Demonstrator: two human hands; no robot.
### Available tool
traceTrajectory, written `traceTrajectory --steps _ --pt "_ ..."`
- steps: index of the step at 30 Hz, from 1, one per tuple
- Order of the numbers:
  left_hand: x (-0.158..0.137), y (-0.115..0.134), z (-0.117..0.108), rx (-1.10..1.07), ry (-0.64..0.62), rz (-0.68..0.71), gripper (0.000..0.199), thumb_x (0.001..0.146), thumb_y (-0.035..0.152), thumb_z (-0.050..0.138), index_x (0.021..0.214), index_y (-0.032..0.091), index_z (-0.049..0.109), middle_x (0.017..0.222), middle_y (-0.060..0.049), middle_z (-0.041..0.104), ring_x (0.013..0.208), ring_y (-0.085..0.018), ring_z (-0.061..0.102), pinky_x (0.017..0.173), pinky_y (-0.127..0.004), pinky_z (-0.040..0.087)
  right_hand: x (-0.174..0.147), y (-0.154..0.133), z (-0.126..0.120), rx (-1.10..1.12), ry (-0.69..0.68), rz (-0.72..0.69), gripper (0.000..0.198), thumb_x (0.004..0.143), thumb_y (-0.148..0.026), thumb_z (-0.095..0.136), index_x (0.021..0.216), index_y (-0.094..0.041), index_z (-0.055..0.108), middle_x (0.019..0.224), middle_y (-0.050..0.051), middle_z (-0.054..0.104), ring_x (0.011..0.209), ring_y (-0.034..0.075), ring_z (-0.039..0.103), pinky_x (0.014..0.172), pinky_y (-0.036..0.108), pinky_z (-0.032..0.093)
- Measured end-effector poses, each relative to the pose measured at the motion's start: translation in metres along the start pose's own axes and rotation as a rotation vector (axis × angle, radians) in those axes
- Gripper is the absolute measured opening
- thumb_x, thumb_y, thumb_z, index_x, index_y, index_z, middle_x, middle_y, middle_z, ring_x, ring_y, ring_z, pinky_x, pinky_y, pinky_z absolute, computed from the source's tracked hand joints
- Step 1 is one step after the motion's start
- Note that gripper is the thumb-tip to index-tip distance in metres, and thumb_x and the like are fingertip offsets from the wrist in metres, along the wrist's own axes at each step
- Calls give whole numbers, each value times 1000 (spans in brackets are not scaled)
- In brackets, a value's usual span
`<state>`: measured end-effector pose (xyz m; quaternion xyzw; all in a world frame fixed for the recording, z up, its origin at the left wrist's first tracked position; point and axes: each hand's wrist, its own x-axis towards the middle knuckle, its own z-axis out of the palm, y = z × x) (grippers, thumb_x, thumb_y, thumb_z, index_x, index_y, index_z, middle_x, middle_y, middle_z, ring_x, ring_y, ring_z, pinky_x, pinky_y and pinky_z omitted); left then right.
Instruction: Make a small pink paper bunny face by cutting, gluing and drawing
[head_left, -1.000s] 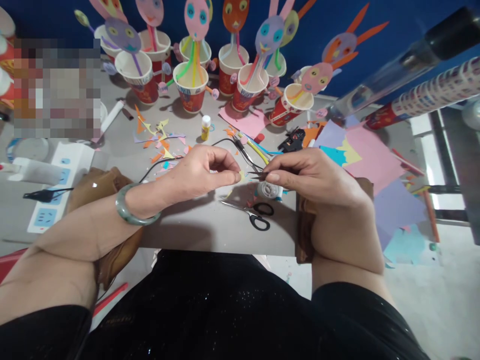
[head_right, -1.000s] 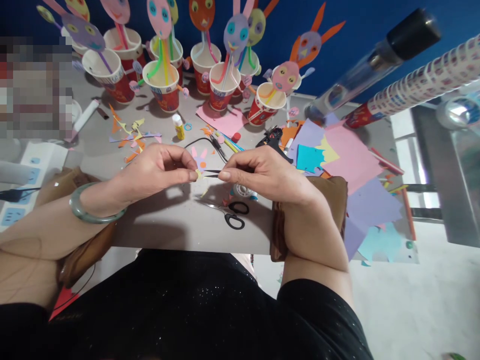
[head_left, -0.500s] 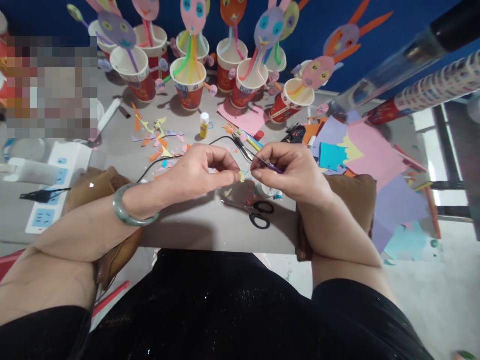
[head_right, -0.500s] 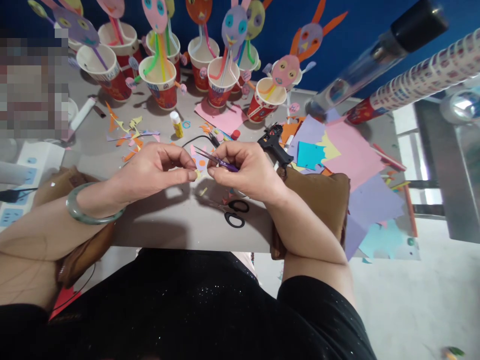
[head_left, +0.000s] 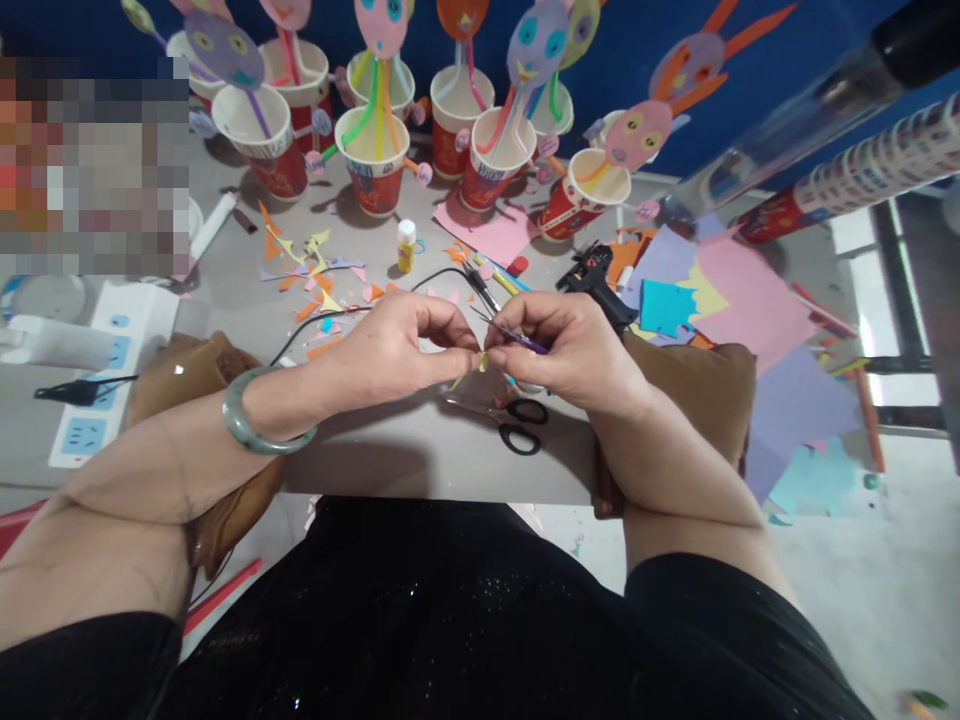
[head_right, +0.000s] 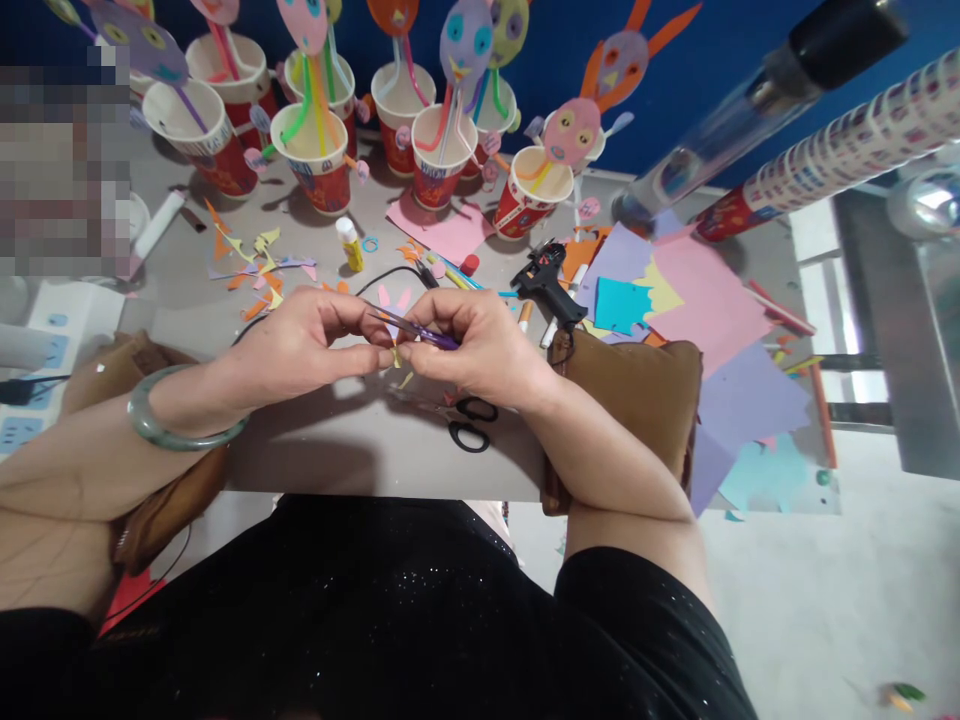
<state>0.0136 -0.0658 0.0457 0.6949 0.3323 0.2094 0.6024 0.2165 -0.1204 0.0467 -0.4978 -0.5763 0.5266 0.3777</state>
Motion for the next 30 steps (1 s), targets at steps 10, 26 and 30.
traceTrajectory --steps 10,26,30 --pt "1 0 1 -9 -19 9 6 74 22 75 74 17 72 75 -1 75 73 -15 66 70 -27 52 1 1 0 -20 -18 -6 15 77 -26 75 74 -18 62 60 -5 55 54 7 43 50 24 32" --pt "0 -2 0 28 -28 18 6 75 23 74 73 18 72 74 -2 75 73 -15 66 70 -27 53 0 2 0 6 -33 7 20 76 -29 81 75 -17 64 63 -4 57 56 8 47 51 24 34" --pt "0 -1 0 25 -40 15 4 74 22 73 75 18 73 76 -2 76 74 -15 67 71 -27 53 0 2 -1 -9 -43 21 18 76 -27 79 75 -17 64 62 -4 57 56 8 46 52 24 34"
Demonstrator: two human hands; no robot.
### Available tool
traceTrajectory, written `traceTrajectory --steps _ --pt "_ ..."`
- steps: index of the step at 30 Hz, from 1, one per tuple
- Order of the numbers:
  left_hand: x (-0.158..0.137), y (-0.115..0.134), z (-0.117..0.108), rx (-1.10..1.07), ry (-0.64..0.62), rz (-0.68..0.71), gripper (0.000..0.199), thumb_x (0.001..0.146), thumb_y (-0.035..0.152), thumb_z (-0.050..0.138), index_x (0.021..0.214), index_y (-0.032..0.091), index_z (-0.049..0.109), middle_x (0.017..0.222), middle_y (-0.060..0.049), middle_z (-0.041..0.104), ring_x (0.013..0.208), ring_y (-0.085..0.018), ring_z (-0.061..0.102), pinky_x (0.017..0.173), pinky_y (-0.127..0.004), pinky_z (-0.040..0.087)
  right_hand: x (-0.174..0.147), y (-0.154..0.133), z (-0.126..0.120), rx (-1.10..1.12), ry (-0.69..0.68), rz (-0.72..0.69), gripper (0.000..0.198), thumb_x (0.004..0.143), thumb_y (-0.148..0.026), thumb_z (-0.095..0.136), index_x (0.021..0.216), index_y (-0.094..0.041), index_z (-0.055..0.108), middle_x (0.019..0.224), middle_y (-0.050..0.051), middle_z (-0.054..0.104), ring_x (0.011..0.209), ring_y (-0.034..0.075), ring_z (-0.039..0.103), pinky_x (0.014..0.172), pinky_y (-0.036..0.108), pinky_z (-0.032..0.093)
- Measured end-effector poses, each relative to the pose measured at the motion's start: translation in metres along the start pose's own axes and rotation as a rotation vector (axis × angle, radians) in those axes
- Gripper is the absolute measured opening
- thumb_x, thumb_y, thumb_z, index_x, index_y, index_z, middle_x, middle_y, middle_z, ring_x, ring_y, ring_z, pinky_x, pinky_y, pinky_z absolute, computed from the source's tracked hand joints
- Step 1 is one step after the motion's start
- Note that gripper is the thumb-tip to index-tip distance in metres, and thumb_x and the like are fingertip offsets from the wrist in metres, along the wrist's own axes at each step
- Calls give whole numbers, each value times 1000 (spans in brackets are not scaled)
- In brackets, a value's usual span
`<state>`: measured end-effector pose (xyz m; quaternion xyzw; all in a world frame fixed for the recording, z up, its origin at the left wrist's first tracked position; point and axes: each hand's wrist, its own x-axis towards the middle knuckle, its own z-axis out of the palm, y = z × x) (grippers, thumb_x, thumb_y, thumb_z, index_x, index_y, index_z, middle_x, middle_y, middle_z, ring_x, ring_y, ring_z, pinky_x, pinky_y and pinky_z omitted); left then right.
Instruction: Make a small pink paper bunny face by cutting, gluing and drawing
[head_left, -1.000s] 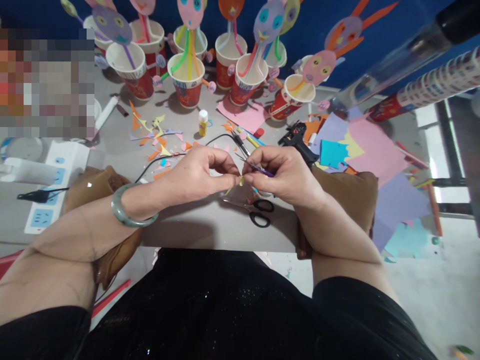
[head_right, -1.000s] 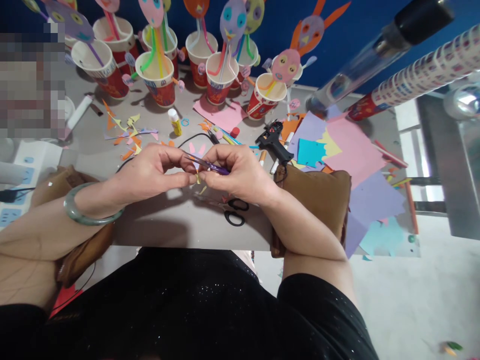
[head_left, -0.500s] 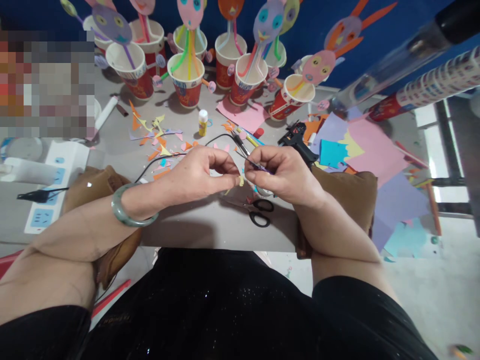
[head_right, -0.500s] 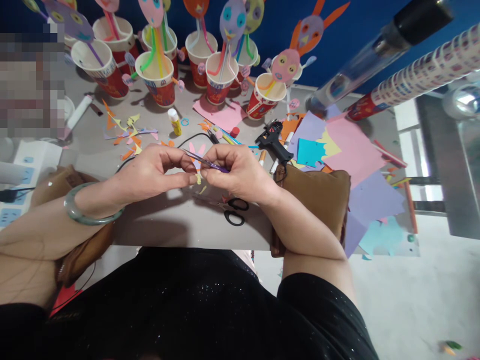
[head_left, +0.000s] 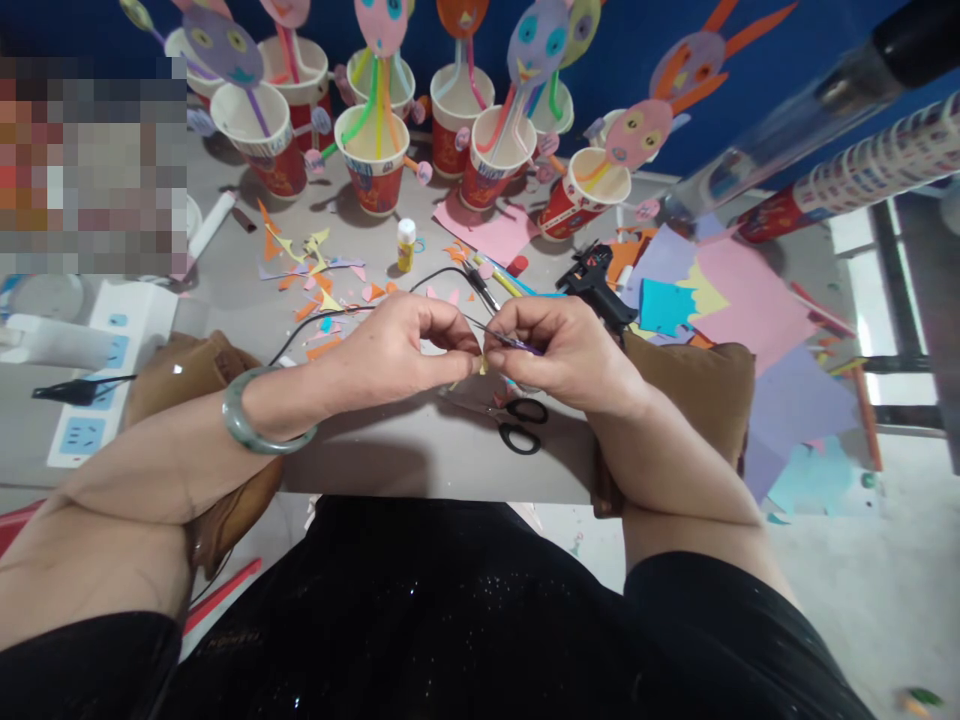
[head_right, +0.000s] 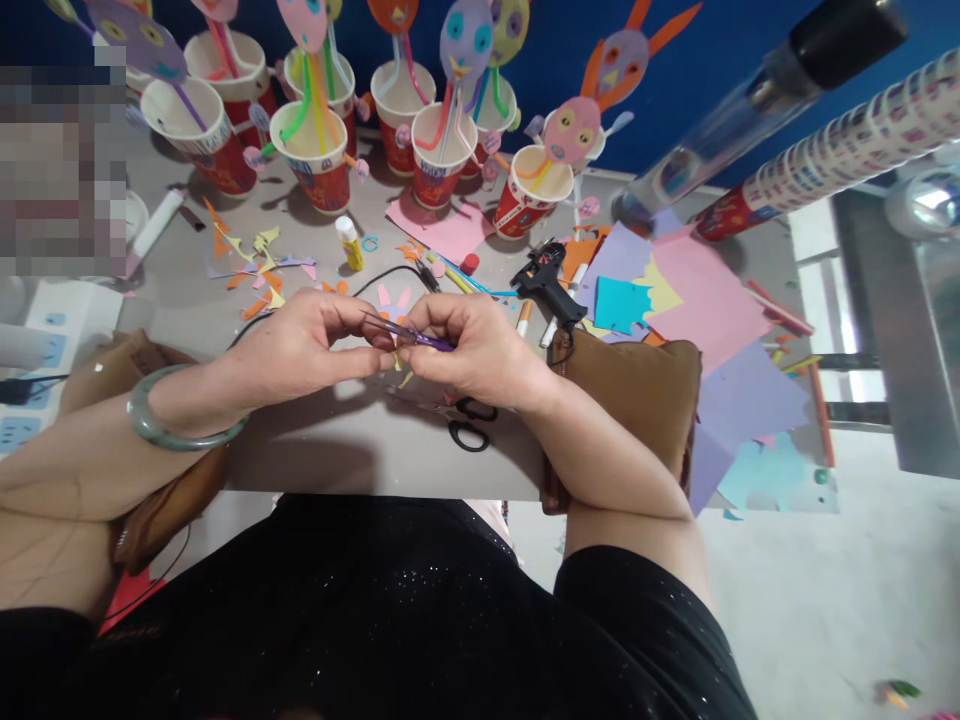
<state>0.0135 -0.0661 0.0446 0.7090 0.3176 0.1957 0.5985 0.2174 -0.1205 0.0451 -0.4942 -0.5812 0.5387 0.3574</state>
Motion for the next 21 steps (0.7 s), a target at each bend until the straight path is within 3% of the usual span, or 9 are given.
traceTrajectory --steps 13,17,21 --pt "0 1 0 -13 11 15 6 76 22 72 73 17 72 75 -1 75 72 -14 66 69 -27 51 2 1 -6 9 -37 -53 14 79 -24 71 75 -18 59 61 -7 50 54 6 37 51 24 28" --pt "-1 2 0 -26 25 15 5 77 19 71 72 18 71 73 0 74 70 -12 65 69 -26 51 3 2 -7 33 -22 -56 17 80 -27 75 75 -18 61 65 -5 54 58 8 41 53 25 29" --pt "-1 1 0 -52 50 17 6 79 20 71 73 17 70 73 1 72 67 -11 63 66 -24 50 3 3 -6 52 53 -76 18 78 -27 76 74 -18 62 62 -6 50 55 7 36 51 24 26"
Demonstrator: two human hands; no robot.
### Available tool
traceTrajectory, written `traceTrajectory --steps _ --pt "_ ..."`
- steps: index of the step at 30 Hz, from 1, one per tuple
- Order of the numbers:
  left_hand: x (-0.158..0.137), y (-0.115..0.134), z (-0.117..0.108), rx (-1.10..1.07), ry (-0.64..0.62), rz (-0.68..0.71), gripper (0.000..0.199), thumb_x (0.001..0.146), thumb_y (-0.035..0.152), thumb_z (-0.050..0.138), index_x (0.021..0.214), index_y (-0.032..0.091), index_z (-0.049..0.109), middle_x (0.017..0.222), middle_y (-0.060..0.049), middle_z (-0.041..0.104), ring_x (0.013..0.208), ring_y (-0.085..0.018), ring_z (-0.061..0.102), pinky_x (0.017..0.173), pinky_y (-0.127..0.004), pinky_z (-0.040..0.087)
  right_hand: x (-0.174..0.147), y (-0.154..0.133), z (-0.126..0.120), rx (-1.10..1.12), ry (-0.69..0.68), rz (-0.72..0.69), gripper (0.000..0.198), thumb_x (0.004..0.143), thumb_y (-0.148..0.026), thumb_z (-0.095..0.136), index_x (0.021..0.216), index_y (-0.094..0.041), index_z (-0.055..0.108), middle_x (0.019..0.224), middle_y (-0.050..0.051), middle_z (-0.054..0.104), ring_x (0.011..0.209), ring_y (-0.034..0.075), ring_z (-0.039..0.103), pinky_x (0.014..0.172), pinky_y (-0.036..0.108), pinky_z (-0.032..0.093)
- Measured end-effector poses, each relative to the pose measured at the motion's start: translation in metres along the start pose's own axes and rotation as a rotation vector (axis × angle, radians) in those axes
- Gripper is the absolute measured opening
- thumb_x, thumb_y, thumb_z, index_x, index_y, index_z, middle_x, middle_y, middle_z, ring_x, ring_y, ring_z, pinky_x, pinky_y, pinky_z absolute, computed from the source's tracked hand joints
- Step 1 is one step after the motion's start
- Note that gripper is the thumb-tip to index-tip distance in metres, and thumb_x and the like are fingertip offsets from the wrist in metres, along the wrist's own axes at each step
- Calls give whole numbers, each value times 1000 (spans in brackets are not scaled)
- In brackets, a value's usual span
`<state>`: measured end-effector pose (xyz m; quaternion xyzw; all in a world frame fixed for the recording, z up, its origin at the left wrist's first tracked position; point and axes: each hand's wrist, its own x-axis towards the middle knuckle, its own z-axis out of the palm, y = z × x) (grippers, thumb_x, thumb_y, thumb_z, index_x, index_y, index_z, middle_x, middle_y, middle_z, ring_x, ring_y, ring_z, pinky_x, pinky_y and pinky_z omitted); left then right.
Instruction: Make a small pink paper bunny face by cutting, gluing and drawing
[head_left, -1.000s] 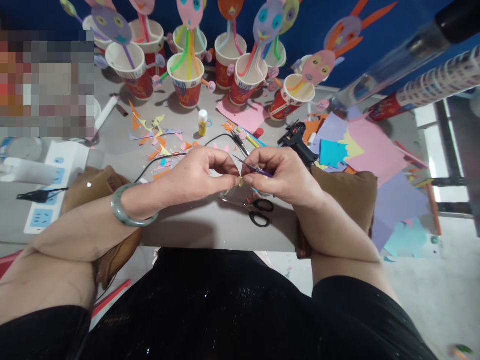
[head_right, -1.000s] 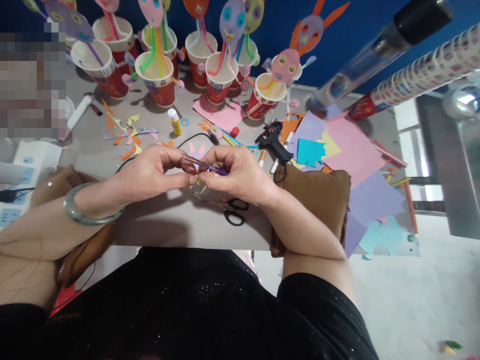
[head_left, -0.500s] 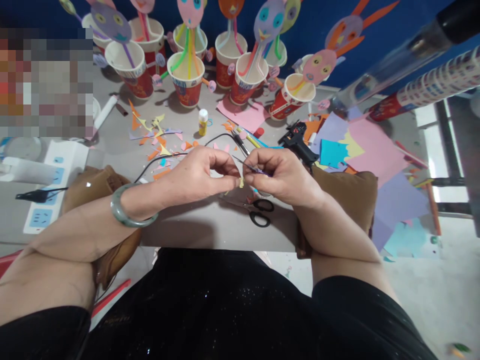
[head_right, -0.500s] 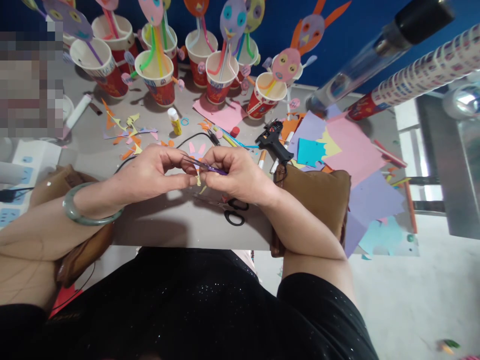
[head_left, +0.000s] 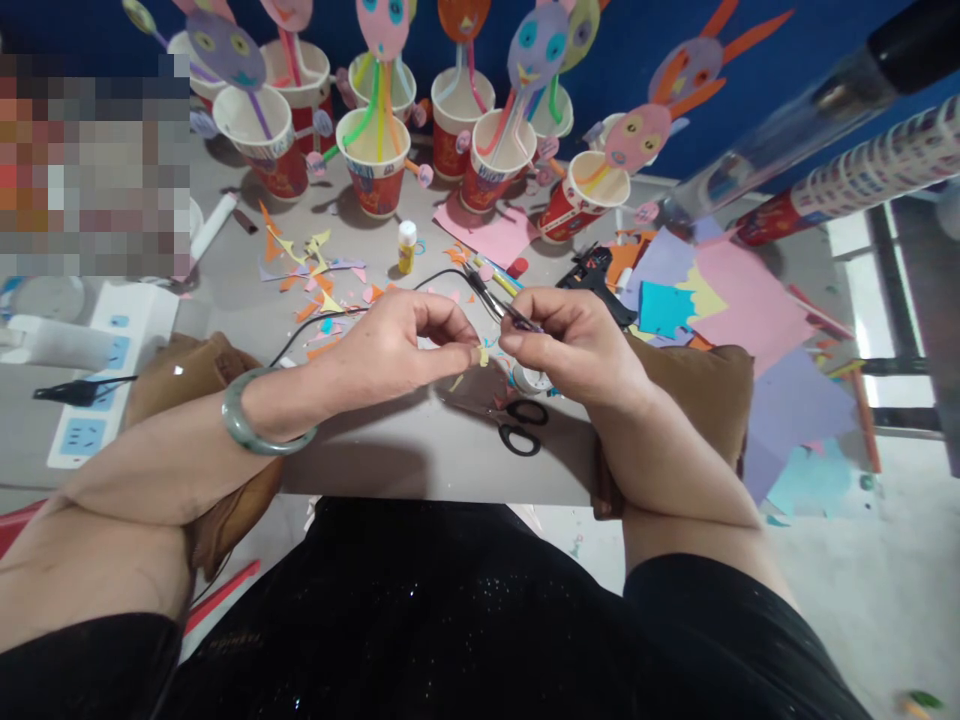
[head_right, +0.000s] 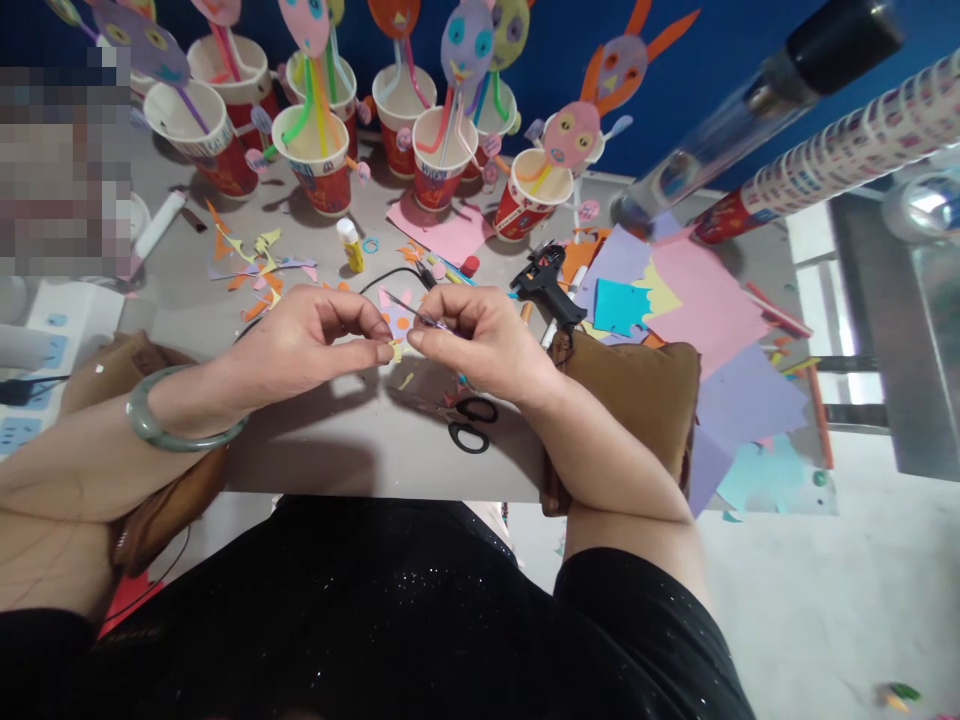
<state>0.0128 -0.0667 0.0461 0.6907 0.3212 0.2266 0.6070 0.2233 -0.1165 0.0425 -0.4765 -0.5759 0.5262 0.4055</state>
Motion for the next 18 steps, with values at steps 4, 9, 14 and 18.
traceTrajectory --steps 4,9,14,18 --pt "0 -1 -1 -23 56 -19 6 80 21 71 75 17 71 71 1 70 64 -10 59 61 -23 47 -2 -2 1 -20 64 21 13 78 -24 77 86 -18 68 58 -8 44 51 6 32 49 24 23" --pt "1 1 1 -69 84 -1 9 82 24 72 75 17 71 71 1 70 65 -10 59 63 -23 49 -2 -2 4 -30 15 17 25 76 -34 85 78 -18 66 62 -5 54 55 8 41 50 24 27" --pt "1 1 2 -83 86 -24 8 80 23 73 75 17 71 71 1 70 67 -11 61 66 -24 51 -2 -1 9 -19 38 27 24 77 -33 83 77 -18 65 60 -6 52 54 7 40 49 23 28" --pt "1 -1 2 -86 84 -19 7 80 24 73 77 18 72 73 0 71 69 -11 62 67 -25 51 -1 -2 11 12 29 33 23 78 -31 81 75 -18 62 61 -6 52 53 6 38 49 23 29"
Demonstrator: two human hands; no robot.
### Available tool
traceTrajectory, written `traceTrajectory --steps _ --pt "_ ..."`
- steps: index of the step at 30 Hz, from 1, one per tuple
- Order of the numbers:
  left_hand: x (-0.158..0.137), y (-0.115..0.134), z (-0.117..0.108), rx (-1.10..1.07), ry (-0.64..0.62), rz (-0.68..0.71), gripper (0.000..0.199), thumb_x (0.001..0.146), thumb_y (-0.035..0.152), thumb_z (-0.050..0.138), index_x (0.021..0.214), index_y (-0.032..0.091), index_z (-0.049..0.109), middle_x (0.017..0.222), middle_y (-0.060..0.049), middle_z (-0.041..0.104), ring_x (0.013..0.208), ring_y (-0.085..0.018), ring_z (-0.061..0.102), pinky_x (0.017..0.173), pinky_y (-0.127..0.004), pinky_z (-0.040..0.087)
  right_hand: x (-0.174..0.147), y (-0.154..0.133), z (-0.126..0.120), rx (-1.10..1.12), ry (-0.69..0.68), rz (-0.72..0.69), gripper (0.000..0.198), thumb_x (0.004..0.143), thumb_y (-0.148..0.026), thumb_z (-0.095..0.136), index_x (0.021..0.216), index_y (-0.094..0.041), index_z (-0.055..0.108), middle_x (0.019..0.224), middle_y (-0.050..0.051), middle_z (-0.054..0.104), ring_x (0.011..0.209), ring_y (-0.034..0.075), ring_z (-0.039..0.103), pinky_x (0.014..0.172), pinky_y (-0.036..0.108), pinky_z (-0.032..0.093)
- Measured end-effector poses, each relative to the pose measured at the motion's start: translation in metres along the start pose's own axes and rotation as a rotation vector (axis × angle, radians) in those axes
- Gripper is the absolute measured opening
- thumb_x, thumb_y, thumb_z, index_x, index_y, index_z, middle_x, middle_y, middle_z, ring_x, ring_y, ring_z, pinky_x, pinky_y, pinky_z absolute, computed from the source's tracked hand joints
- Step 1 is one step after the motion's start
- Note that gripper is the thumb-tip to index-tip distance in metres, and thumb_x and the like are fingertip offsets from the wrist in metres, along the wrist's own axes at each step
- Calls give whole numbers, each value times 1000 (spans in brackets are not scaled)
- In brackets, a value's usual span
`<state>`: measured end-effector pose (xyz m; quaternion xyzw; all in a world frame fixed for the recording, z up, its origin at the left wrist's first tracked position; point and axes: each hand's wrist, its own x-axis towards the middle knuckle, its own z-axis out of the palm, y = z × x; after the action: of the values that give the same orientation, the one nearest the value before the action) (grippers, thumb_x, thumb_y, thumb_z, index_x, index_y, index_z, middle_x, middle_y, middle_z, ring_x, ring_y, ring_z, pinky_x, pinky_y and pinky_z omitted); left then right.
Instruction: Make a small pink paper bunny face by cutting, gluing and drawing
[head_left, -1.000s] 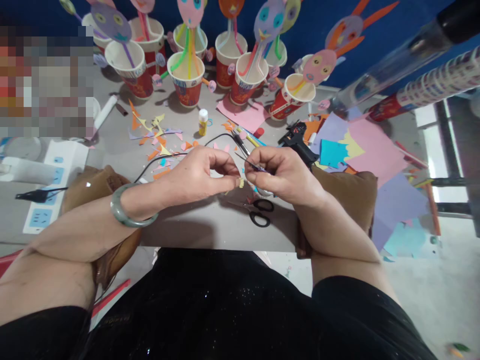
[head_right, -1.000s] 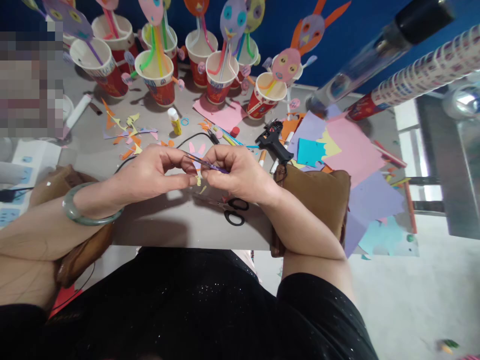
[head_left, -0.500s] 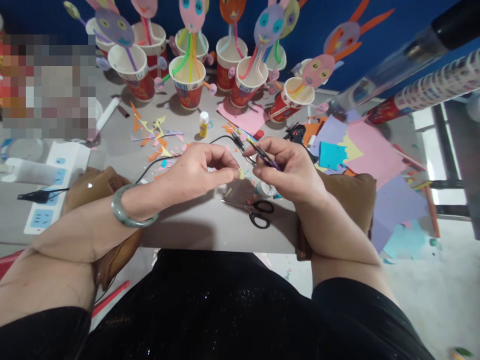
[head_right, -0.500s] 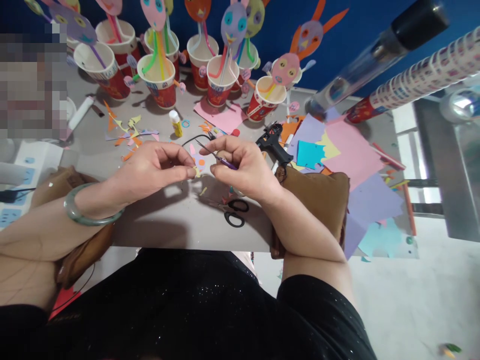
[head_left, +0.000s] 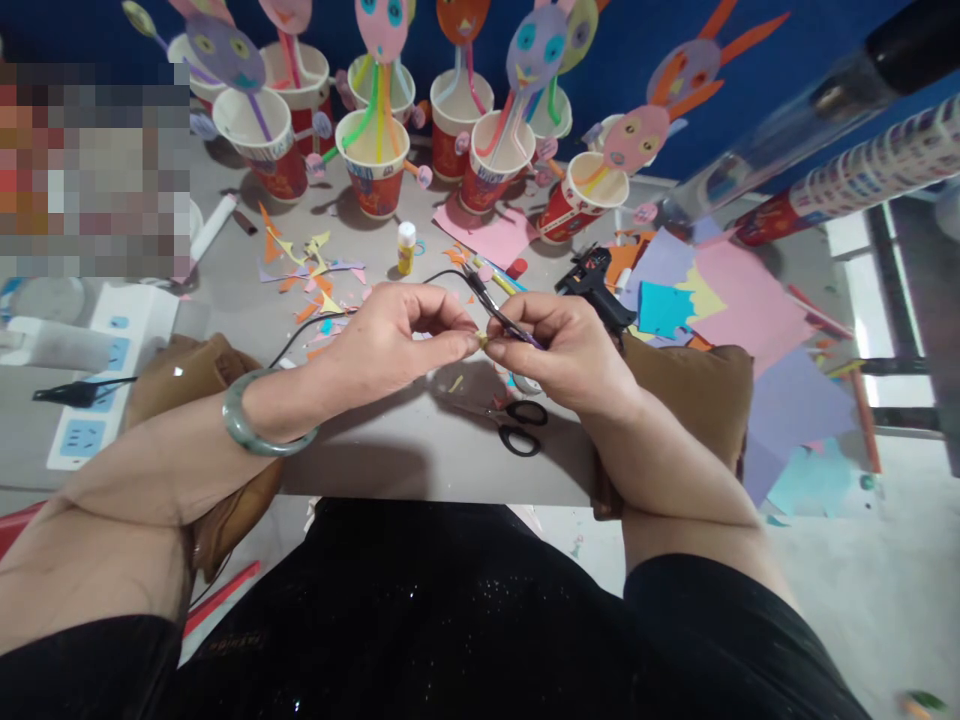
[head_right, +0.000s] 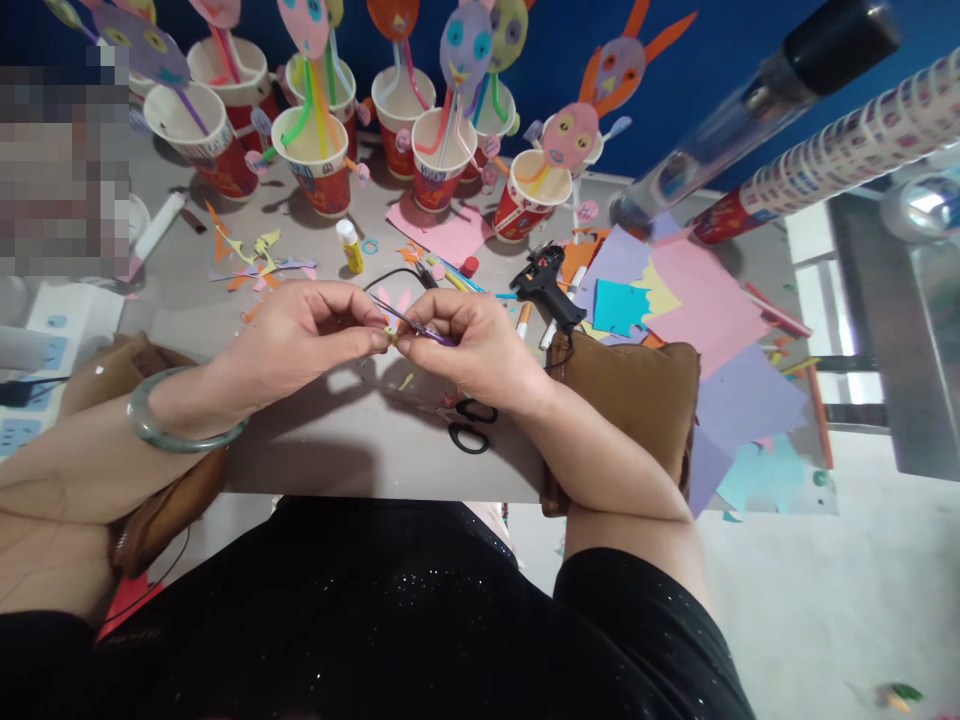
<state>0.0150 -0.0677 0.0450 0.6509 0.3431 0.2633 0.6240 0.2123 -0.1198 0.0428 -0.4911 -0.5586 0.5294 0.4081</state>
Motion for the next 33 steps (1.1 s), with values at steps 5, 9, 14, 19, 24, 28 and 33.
traceTrajectory --steps 5,9,14,19,24,28,33 --pt "0 0 0 6 -21 -5 6 79 23 73 75 18 71 71 1 70 67 -11 62 65 -25 51 1 3 0 58 2 34 24 77 -33 81 76 -18 62 61 -7 50 53 6 38 50 23 30" --pt "0 -2 -1 6 -36 7 5 79 23 73 76 18 72 75 0 72 70 -12 63 67 -25 52 1 6 0 86 1 42 27 77 -36 82 77 -18 62 61 -7 49 55 6 40 51 23 30" --pt "1 -2 -2 18 -48 29 7 79 24 73 78 17 72 80 -1 74 76 -13 65 71 -25 53 1 6 0 103 -7 37 28 77 -37 83 77 -17 63 61 -7 49 54 6 39 52 22 31" --pt "-1 -2 -3 45 -45 19 6 80 24 72 78 18 71 80 -1 73 75 -12 65 70 -25 53 2 4 1 113 -22 60 32 74 -38 86 74 -18 62 58 -8 48 52 5 36 49 22 28" --pt "-1 -2 -3 50 -47 5 5 80 22 72 78 18 71 79 0 72 72 -12 63 67 -25 51 2 4 1 158 -29 88 32 72 -37 88 74 -18 63 56 -8 46 51 6 34 48 22 25" --pt "-1 0 -2 22 -34 -35 7 80 23 72 74 18 70 71 1 67 63 -10 57 58 -24 45 2 8 1 202 -56 118 32 73 -38 87 75 -18 63 54 -9 43 48 5 31 46 22 21" --pt "-2 -1 -2 -26 -46 -78 10 82 26 72 75 18 71 69 1 65 61 -9 55 55 -23 41 3 11 0 276 -92 150 35 72 -42 88 76 -18 62 52 -11 39 44 4 26 42 21 18"
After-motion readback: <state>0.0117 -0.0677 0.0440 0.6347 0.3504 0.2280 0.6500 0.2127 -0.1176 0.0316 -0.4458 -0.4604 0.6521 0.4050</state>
